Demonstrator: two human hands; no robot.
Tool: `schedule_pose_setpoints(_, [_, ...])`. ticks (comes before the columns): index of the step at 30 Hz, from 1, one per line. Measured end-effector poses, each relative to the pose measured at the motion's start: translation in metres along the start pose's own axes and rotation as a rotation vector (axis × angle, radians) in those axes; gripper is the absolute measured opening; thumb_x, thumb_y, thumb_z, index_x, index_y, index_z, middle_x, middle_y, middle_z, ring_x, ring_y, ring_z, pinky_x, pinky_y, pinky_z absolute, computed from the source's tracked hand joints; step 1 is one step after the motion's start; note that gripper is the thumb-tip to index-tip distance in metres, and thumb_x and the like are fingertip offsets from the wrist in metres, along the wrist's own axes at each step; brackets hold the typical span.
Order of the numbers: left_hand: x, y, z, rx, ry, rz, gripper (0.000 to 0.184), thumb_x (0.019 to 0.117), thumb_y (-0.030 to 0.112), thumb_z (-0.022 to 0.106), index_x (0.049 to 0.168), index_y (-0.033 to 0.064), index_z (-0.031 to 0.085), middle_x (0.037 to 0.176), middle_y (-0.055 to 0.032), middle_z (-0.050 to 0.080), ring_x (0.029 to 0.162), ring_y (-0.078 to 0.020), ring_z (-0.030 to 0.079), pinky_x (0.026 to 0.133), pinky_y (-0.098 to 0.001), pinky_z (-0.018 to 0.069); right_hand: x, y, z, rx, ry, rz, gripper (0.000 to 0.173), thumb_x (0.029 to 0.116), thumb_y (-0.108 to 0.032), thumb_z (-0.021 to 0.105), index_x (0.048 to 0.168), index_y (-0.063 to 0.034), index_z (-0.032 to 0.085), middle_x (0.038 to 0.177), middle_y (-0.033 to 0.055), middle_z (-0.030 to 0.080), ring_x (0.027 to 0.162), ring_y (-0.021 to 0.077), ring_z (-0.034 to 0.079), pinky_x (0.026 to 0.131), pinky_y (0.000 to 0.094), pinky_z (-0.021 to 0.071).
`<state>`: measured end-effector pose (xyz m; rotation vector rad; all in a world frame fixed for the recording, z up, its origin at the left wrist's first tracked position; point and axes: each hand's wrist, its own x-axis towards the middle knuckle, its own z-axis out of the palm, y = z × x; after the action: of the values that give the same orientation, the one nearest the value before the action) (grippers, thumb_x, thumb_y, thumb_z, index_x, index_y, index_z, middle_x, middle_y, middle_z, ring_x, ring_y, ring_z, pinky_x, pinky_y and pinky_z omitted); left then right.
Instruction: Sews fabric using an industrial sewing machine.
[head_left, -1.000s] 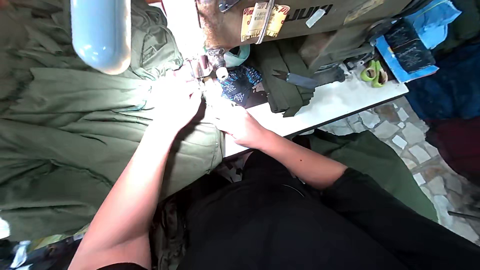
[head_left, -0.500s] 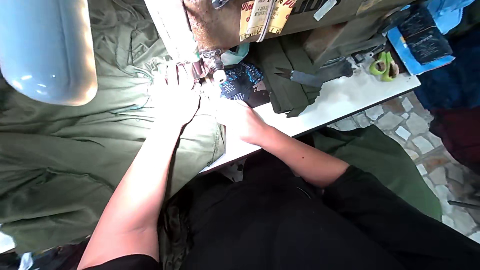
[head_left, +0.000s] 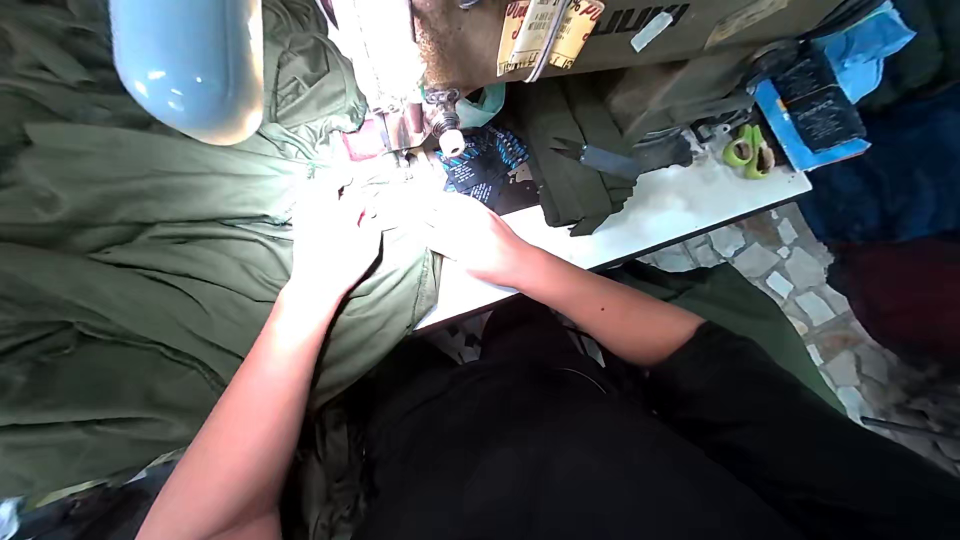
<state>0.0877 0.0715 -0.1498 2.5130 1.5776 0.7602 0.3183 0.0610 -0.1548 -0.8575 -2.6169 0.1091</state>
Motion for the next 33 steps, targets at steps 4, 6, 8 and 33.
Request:
schedule_pose_setpoints(4, [0.004, 0.041, -0.006, -0.304, -0.02, 0.047, 0.034, 0.0942, 0.005, 0.043, 0.108, -0.0038, 0.073, 0.127, -0.0225, 0.067, 0.125, -0.0373, 0.061, 0.107, -0.0536, 0.0444, 0.001, -0.001, 0.0, 0.127, 0.08, 0.001, 0.023, 0.0977, 0.0, 0.055, 0.107, -0.0005, 0.077, 0.115, 0.0206, 0.072, 0.12, 0.0363, 0.064, 0.109, 0.048, 0.0461])
schedule_pose_setpoints(6, [0.001, 0.045, 0.005, -0.457, -0.098, 0.123, 0.043, 0.094, 0.011, 0.042, 0.126, 0.0003, 0.068, 0.127, -0.0167, 0.068, 0.123, -0.0268, 0.062, 0.107, -0.0451, 0.046, 0.0, 0.0, 0.002, 0.128, 0.097, -0.018, 0.017, 0.0964, 0.0, 0.057, 0.092, 0.0006, 0.073, 0.088, 0.0186, 0.07, 0.097, 0.035, 0.069, 0.1, 0.0484, 0.0498])
schedule_pose_setpoints(8, [-0.005, 0.04, 0.015, -0.382, -0.189, 0.164, 0.056, 0.0916, 0.017, 0.042, 0.142, 0.0003, 0.057, 0.142, -0.0205, 0.059, 0.136, -0.0334, 0.052, 0.114, -0.0522, 0.0364, 0.0, 0.002, 0.003, 0.108, 0.08, -0.026, 0.017, 0.0956, 0.001, 0.056, 0.091, -0.0001, 0.072, 0.084, 0.0169, 0.068, 0.092, 0.0334, 0.068, 0.096, 0.0481, 0.0509])
schedule_pose_setpoints(33, [-0.002, 0.023, 0.024, -0.081, -0.077, 0.177, 0.046, 0.0926, 0.018, 0.041, 0.124, 0.0032, 0.071, 0.129, -0.0165, 0.069, 0.121, -0.039, 0.064, 0.099, -0.0606, 0.0469, 0.025, 0.009, -0.019, 0.143, -0.088, 0.204, 0.024, 0.0932, -0.012, 0.061, 0.106, 0.0032, 0.074, 0.102, 0.0222, 0.072, 0.103, 0.0378, 0.069, 0.092, 0.054, 0.0516])
